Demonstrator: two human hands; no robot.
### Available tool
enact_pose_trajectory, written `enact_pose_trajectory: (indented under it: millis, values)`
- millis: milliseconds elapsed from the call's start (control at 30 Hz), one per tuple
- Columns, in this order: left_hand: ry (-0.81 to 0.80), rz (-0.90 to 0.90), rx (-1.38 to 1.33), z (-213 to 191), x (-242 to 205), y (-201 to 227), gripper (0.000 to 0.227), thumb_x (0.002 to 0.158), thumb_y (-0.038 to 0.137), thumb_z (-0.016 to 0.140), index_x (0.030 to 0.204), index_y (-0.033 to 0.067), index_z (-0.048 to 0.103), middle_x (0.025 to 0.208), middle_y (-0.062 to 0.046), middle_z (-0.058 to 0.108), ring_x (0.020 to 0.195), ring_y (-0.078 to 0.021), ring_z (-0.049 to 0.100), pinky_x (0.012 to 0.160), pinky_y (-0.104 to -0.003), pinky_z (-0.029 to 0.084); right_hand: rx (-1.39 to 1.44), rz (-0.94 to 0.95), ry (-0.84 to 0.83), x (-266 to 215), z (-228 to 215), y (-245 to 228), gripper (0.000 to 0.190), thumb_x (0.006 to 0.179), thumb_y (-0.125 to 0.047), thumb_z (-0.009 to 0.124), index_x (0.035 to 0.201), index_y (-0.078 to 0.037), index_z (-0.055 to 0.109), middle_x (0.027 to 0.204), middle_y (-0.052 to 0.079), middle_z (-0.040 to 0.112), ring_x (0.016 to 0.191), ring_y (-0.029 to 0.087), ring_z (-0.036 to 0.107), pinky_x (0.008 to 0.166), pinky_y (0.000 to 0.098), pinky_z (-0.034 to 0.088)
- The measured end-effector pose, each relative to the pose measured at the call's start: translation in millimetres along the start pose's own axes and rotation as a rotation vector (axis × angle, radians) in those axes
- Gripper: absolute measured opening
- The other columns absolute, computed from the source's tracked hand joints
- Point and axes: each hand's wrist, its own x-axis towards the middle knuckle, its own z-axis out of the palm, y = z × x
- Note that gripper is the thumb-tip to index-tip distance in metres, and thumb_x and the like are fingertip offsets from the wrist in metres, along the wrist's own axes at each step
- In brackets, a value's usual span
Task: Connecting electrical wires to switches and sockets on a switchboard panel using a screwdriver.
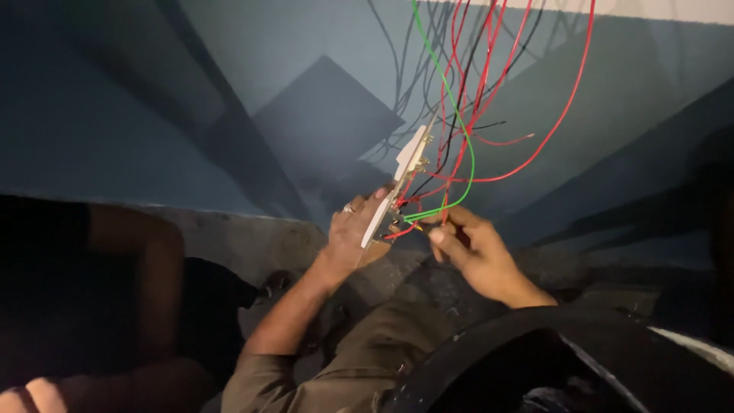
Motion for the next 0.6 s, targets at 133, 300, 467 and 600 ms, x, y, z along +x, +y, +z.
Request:
enact_pose_trajectory:
  millis: [133, 300, 467, 600]
  values:
    - [-0.174, -0.142, 0.043, 7, -4, -4, 0.071, 0.073, 0.010, 0.087, 0.135, -0.0050, 0.057, 0.105, -0.011, 0.072, 0.075, -0.0288, 0.067, 0.063, -0.039, 0.056, -0.709, -0.588, 0.201, -5, -2, 7, 0.025, 0.092, -0.016, 0.070, 0.114, -0.005, 0.067, 0.077, 0.005, 0.060, 0.061, 0.018, 0.054, 0.055, 0.0306, 0.045]
    - [0.121, -0.026, -0.108, 26, -19, -11, 0.059, 0.084, 0.010, 0.087, 0.130, -0.0117, 0.057, 0.109, -0.016, 0.072, 0.079, -0.0251, 0.070, 0.067, -0.035, 0.059, -0.294, -0.338, 0.047, 2, -4, 52, 0.018, 0.097, -0.018, 0.069, 0.108, -0.004, 0.070, 0.072, 0.003, 0.056, 0.056, 0.010, 0.050, 0.053, 0.0297, 0.039]
    - [0.141, -0.021, -0.034, 35, -35, -18, 0.040, 0.080, 0.012, 0.088, 0.112, -0.0029, 0.068, 0.090, -0.010, 0.071, 0.067, -0.0212, 0.067, 0.060, -0.034, 0.057, 0.335, 0.118, -0.172, 12, -4, 60, 0.020, 0.099, -0.018, 0.064, 0.104, 0.000, 0.069, 0.062, -0.001, 0.052, 0.049, 0.006, 0.042, 0.045, 0.0255, 0.033]
    - [0.237, 0.068, 0.414, 67, -60, -6, 0.030, 0.075, 0.008, 0.080, 0.103, 0.0088, 0.070, 0.087, -0.008, 0.072, 0.073, -0.0255, 0.068, 0.068, -0.041, 0.054, 0.150, 0.039, -0.038, 10, -2, 96, 0.024, 0.107, -0.028, 0.055, 0.104, -0.005, 0.061, 0.066, -0.003, 0.051, 0.051, 0.005, 0.044, 0.046, 0.0227, 0.038]
